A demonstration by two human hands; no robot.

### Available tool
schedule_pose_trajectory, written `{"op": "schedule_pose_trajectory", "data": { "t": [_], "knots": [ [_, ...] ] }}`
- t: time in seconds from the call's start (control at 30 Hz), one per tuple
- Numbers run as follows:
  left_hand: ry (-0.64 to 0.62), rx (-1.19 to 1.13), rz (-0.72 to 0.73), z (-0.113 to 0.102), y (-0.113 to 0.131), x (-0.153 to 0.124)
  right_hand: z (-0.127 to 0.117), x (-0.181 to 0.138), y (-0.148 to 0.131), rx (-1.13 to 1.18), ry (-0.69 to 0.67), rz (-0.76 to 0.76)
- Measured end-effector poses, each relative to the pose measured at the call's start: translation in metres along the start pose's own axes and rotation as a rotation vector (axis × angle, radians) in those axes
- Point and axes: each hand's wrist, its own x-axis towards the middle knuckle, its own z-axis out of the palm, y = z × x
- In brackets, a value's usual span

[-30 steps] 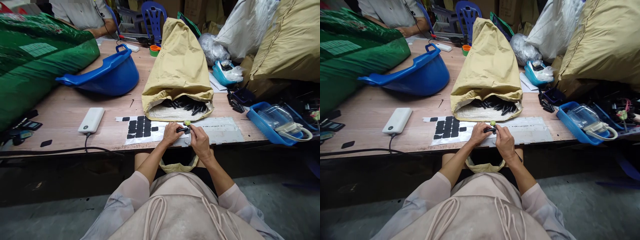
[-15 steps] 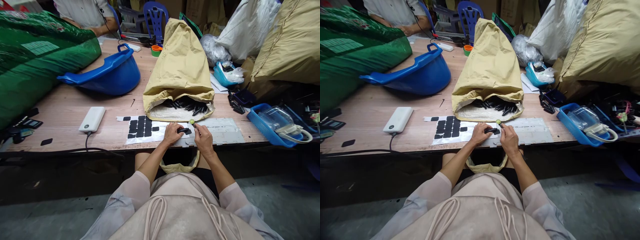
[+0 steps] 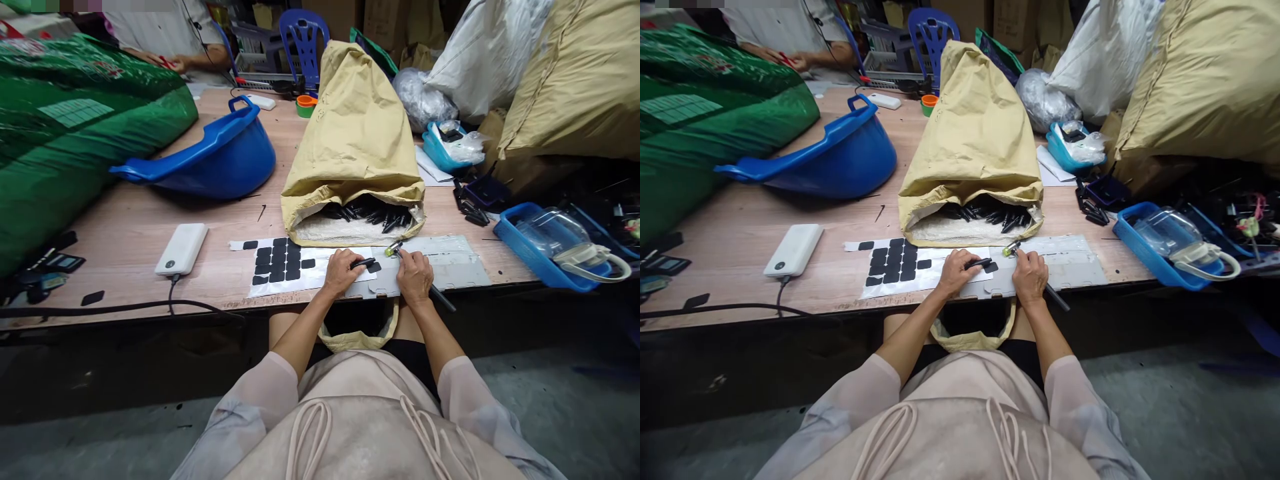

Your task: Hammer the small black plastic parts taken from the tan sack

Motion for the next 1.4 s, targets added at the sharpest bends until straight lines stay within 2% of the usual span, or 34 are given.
{"op": "schedule_pose_trajectory", "data": {
  "t": [1.13,1.4],
  "knots": [
    [-0.022,0.038,0.045,-0.0006,-0.0042,-0.0027,0.0001,-0.0025,-0.007,0.022,-0.05,0.055],
    [-0.014,0.055,0.06,-0.0034,-0.0021,-0.0014,0.0021,-0.0029,-0.007,0.013,-0.01,0.042]
  ]
}}
